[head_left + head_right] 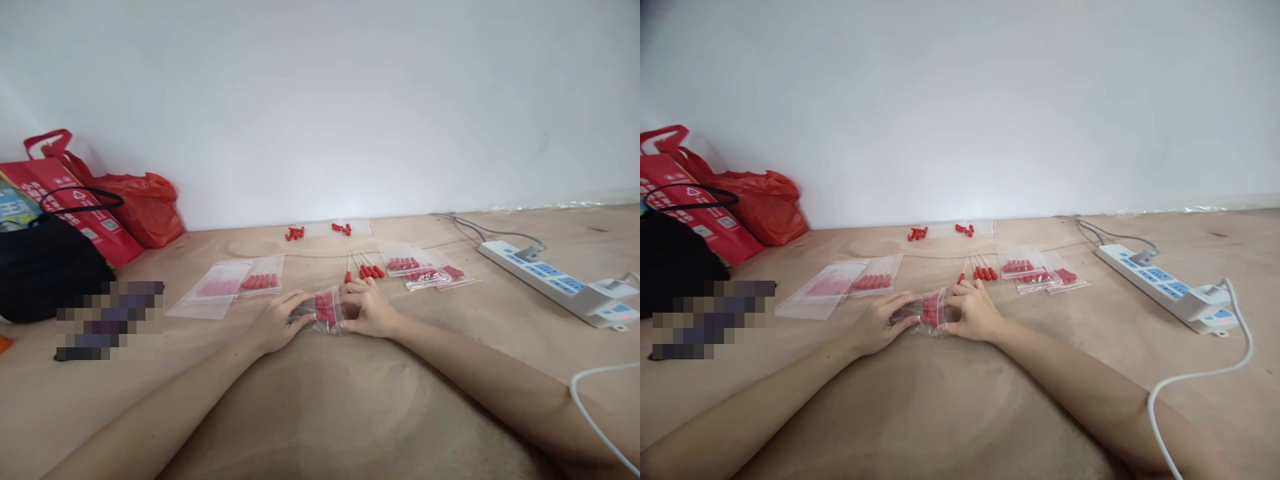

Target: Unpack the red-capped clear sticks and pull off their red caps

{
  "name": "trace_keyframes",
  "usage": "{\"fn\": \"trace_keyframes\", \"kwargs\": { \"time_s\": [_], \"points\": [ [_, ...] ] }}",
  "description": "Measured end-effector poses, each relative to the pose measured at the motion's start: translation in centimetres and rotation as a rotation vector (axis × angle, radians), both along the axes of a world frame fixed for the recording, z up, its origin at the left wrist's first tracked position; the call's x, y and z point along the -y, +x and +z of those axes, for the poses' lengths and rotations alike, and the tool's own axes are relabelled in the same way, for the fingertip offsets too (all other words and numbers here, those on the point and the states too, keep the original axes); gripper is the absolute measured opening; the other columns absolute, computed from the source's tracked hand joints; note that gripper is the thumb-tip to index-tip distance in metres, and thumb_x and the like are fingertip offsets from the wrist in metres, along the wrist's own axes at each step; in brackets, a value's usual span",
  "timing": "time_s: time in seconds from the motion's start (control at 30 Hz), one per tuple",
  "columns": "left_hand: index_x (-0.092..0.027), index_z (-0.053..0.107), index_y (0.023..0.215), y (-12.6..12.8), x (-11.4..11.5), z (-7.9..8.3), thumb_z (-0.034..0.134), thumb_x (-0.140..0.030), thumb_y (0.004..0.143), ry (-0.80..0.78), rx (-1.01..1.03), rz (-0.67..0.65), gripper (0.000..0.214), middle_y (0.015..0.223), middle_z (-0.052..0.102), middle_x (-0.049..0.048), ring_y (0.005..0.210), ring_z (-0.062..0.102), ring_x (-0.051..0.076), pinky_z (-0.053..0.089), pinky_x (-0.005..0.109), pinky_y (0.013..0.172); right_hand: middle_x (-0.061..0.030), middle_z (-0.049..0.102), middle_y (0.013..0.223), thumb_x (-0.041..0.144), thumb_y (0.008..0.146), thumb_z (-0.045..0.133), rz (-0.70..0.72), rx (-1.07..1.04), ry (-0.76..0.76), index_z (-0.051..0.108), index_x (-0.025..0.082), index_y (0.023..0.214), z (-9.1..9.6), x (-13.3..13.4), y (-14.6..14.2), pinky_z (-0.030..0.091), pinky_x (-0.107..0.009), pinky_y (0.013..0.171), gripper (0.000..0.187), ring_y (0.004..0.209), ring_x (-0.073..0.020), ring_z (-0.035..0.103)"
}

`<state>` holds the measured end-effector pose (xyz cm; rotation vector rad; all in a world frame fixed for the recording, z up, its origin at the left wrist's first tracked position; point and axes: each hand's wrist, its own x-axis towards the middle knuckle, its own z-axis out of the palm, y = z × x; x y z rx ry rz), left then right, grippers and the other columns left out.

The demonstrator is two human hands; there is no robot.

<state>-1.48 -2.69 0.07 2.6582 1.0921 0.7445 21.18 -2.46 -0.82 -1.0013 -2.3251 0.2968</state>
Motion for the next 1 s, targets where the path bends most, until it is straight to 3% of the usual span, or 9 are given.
{"fn": "trace_keyframes", "kwargs": {
  "time_s": [0.1, 0.3, 0.57, 0.7, 0.83, 1.0],
  "points": [
    [-0.02, 0.053, 0.106, 0.2, 0.0, 0.1, 0.049, -0.032, 0.083, 0.006, 0.017, -0.002, 0.026, 0.103, 0.061, 0.0044, 0.093, 0.057, 0.017, 0.045, 0.028, 0.079, -0.0012, 0.061, 0.081, 0.052, 0.058, 0.069, -0.069, 0.026, -0.087, 0.062, 0.021, 0.084, 0.5, 0.4, -0.6, 0.026, -0.031, 0.074, 0.041, 0.081, -0.017, 0.048],
    [-0.019, 0.054, 0.104, 0.2, 0.0, 0.1, 0.05, -0.034, 0.082, 0.004, 0.017, 0.004, 0.027, 0.1, 0.061, 0.0045, 0.089, 0.058, 0.017, 0.046, 0.028, 0.076, 0.0033, 0.058, 0.07, 0.034, 0.058, 0.069, -0.123, -0.015, -0.19, 0.056, 0.018, 0.072, 0.9, 0.7, -1.2, 0.028, -0.03, 0.076, 0.025, 0.072, -0.0132, 0.049],
    [-0.019, 0.054, 0.102, 0.2, 0.0, 0.1, 0.049, -0.034, 0.082, -0.05, 0.03, 0.009, 0.025, 0.097, 0.062, 0.0039, 0.085, 0.058, 0.016, 0.045, 0.028, 0.074, 0.003, 0.058, 0.067, 0.022, 0.062, 0.062, -0.094, -0.057, -0.201, 0.057, 0.018, 0.07, 0.5, 0.3, -0.8, 0.03, -0.029, 0.074, 0.01, 0.07, -0.0127, 0.048],
    [-0.019, 0.055, 0.102, 0.2, -0.1, 0.0, 0.048, -0.033, 0.083, -0.053, 0.043, 0.006, 0.025, 0.096, 0.063, 0.0044, 0.085, 0.058, 0.016, 0.045, 0.028, 0.074, 0.0026, 0.061, 0.071, 0.031, 0.068, 0.062, -0.059, -0.083, -0.181, 0.061, 0.02, 0.082, 0.6, 0.5, -0.9, 0.028, -0.032, 0.079, 0.017, 0.07, -0.0125, 0.05],
    [-0.019, 0.055, 0.101, 0.1, -0.3, -0.1, 0.049, -0.033, 0.083, -0.053, 0.039, 0.01, 0.024, 0.096, 0.063, 0.0038, 0.085, 0.058, 0.016, 0.045, 0.028, 0.075, 0.0015, 0.062, 0.071, 0.032, 0.074, 0.059, -0.01, -0.106, -0.127, 0.064, 0.022, 0.079, 0.4, 0.4, -0.7, 0.03, -0.032, 0.078, 0.013, 0.071, -0.0127, 0.052],
    [-0.019, 0.056, 0.097, 0.0, -0.3, -0.2, 0.05, -0.033, 0.082, -0.062, 0.037, 0.032, 0.021, 0.093, 0.063, 0.0029, 0.081, 0.058, 0.015, 0.045, 0.027, 0.072, 0.0009, 0.059, 0.067, 0.023, 0.069, 0.059, -0.008, -0.243, -0.231, 0.062, 0.017, 0.077, -0.8, -0.9, 0.5, 0.039, -0.025, 0.065, 0.011, 0.061, -0.01, 0.051]
  ]
}}
